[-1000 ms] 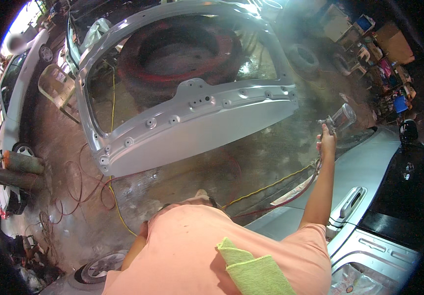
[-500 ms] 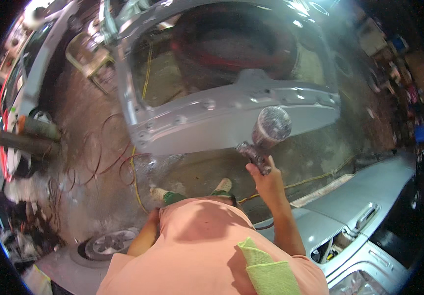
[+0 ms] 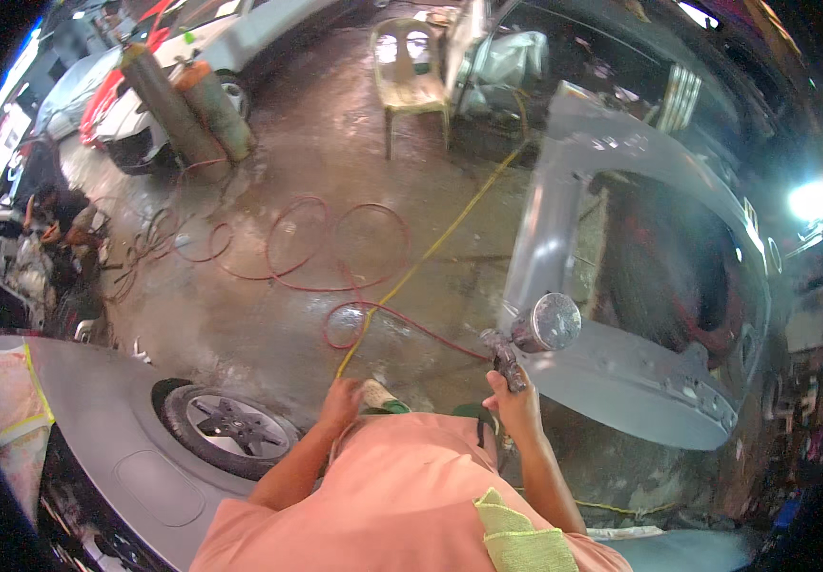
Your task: The person sprays a silver car door with a spray gun, then uses a heat gun to dry the surface. The person moves around the door to cover different areas with both tools.
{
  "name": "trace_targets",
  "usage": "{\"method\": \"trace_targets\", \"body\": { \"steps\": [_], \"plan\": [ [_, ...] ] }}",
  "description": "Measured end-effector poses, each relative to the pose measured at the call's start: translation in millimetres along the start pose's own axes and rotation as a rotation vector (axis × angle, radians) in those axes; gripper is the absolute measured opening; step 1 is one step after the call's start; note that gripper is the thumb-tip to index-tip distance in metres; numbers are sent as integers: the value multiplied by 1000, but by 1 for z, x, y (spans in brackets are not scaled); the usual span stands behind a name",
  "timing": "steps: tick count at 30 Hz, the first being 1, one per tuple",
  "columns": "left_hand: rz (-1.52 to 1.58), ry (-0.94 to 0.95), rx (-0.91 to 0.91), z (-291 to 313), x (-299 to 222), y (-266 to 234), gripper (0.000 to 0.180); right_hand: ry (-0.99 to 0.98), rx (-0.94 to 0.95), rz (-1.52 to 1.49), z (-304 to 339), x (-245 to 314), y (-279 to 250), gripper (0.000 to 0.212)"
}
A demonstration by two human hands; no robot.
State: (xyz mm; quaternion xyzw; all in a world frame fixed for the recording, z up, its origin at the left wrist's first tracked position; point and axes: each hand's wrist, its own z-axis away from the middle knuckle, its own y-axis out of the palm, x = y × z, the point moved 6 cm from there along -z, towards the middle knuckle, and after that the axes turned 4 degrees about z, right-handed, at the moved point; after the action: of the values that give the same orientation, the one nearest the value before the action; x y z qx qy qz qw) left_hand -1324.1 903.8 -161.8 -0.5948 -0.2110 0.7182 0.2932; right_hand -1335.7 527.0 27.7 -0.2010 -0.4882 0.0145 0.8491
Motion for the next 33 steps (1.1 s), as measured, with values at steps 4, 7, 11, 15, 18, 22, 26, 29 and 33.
{"method": "trace_targets", "body": {
  "steps": [4, 7, 11, 15, 18, 22, 26, 29, 33],
  "plan": [
    [159, 431, -54, -67, -165, -82, 35, -144, 32, -2, -46, 55, 73, 45],
    [254, 810, -89, -114, -239, -105, 40, -207, 76, -29, -71, 94, 112, 44],
    [302, 965, -125, -189, -277, -110, 35, -539, -76, 81, -123, 136, 131, 44],
    [255, 1040, -99, -275, -293, -116, 29, -197, -17, -275, -169, 188, 148, 44],
    [246, 1076, -54, -341, -312, -122, 27, -305, -101, -140, -227, 222, 151, 48],
    [224, 1100, -22, -421, -339, -128, 22, -390, -160, -147, -290, 269, 152, 49],
    [208, 1121, -45, -490, -362, -130, 20, -303, -167, -128, -355, 291, 148, 48],
    [148, 1169, -21, -538, -370, -126, 17, -281, -201, -152, -385, 336, 148, 46],
    [155, 1168, 15, -608, -382, -127, 17, -291, -230, -77, -440, 375, 153, 43]
  ]
}}
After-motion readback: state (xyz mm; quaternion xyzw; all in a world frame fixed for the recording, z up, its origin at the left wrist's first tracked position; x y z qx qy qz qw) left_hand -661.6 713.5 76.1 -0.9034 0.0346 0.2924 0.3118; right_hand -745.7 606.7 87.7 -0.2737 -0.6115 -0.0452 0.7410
